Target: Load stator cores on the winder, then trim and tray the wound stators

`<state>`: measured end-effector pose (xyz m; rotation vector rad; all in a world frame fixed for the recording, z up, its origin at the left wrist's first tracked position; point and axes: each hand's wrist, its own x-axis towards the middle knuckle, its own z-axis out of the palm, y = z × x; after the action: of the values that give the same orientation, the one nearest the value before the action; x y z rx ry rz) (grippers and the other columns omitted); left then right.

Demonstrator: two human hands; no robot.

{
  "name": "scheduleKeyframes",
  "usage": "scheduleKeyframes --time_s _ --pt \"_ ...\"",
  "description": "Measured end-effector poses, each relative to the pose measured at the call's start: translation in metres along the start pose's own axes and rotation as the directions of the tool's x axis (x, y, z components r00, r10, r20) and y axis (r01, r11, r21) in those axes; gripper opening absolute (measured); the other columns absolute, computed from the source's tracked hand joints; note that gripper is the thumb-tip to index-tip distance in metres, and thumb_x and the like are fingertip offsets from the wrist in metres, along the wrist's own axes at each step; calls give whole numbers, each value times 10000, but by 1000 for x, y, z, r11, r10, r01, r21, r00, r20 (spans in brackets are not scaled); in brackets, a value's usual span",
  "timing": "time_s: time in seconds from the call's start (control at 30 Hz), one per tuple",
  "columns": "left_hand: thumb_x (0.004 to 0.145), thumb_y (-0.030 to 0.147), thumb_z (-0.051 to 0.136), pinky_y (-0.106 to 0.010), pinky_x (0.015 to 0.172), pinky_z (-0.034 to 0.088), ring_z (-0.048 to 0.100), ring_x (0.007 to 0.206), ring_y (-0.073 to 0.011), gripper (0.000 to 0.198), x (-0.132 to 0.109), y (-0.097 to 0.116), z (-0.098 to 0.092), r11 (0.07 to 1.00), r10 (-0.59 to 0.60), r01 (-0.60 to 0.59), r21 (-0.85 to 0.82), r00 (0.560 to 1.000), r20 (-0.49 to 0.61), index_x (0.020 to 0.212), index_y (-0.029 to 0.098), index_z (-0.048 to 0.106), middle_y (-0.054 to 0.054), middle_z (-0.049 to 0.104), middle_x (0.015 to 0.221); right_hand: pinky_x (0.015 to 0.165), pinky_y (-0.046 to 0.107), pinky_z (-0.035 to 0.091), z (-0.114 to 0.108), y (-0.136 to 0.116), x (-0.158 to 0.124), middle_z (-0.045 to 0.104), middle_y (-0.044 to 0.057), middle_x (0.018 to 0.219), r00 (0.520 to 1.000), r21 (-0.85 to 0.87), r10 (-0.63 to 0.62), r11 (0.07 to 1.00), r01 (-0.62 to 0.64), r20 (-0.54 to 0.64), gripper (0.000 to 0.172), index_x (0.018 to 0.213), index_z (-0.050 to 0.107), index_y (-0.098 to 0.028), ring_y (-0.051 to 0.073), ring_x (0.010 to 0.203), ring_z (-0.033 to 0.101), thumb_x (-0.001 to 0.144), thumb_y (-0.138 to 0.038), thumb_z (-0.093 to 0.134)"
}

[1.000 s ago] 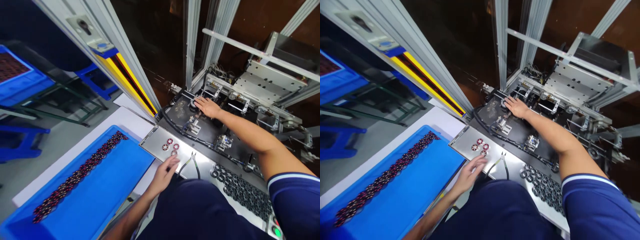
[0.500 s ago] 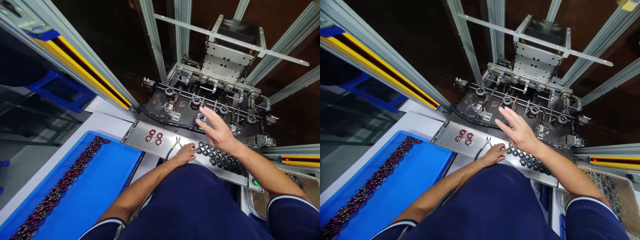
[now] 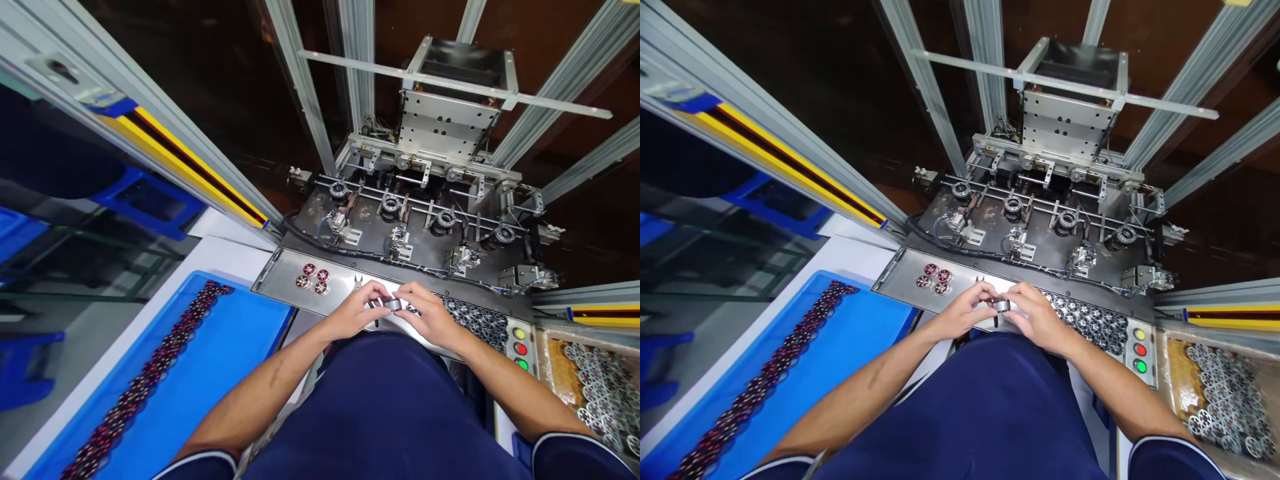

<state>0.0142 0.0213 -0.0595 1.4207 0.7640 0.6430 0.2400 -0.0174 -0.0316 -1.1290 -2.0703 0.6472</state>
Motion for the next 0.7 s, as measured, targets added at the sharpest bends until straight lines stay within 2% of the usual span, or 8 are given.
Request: scheduleKeyframes --time_s 0.1,0.23,0.33,0.4,0.5,0.6,0.7 --pt "870 480 706 -313 804 538 690 859 -182 374 -6 15 7 989 -28 19 -147 998 -54 1069 201 558 -56 708 946 786 434 606 3 -11 7 701 98 985 998 8 0 1000 0 -64 296 1257 667 -293 260 899 686 972 -278 587" --pt "871 468 704 -291 728 553 705 781 -168 428 -9 17 22 958 -76 21 -284 980 -181 1139 203 501 -48 716 913 769 499 592 11 -18 12 701 126 969 991 -26 5 1000 -8 -131 313 1257 678 -288 297 874 668 958 -274 586" --pt "864 437 718 -285 746 557 701 800 -162 418 -11 18 22 951 -90 1 -310 958 -272 1146 191 532 -51 719 930 811 497 598 7 -21 19 708 133 1032 994 -5 -19 1000 19 -109 334 1275 678 -287 296 943 675 945 -284 626" --pt "831 431 755 -295 775 560 700 845 -177 420 -14 20 16 954 -85 -10 -300 949 -303 1122 181 585 -62 724 943 873 473 600 -3 -23 28 700 138 1172 999 89 -11 996 14 -30 313 1266 695 -294 279 1058 675 965 -282 607" --pt "774 400 815 -321 836 558 696 918 -208 413 -19 28 5 966 -72 -11 -260 949 -306 1085 169 671 -82 732 978 965 439 582 -22 -24 43 619 108 1424 987 279 37 957 -80 155 259 1173 756 -306 253 1235 641 1004 -303 559" --pt "765 370 829 -334 857 555 690 911 -212 394 -22 37 -3 975 -63 1 -220 959 -275 1092 177 726 -78 745 972 1066 445 530 -34 -20 59 556 92 1522 936 420 47 885 -201 349 242 1105 789 -282 256 1299 622 991 -371 595" --pt "768 363 830 -327 829 558 687 863 -204 380 -22 43 -6 980 -62 15 -200 971 -230 1096 187 754 -71 760 948 1166 469 428 -38 -17 69 579 110 1500 869 499 -13 823 -272 495 269 1075 797 -249 265 1386 555 989 -404 594"
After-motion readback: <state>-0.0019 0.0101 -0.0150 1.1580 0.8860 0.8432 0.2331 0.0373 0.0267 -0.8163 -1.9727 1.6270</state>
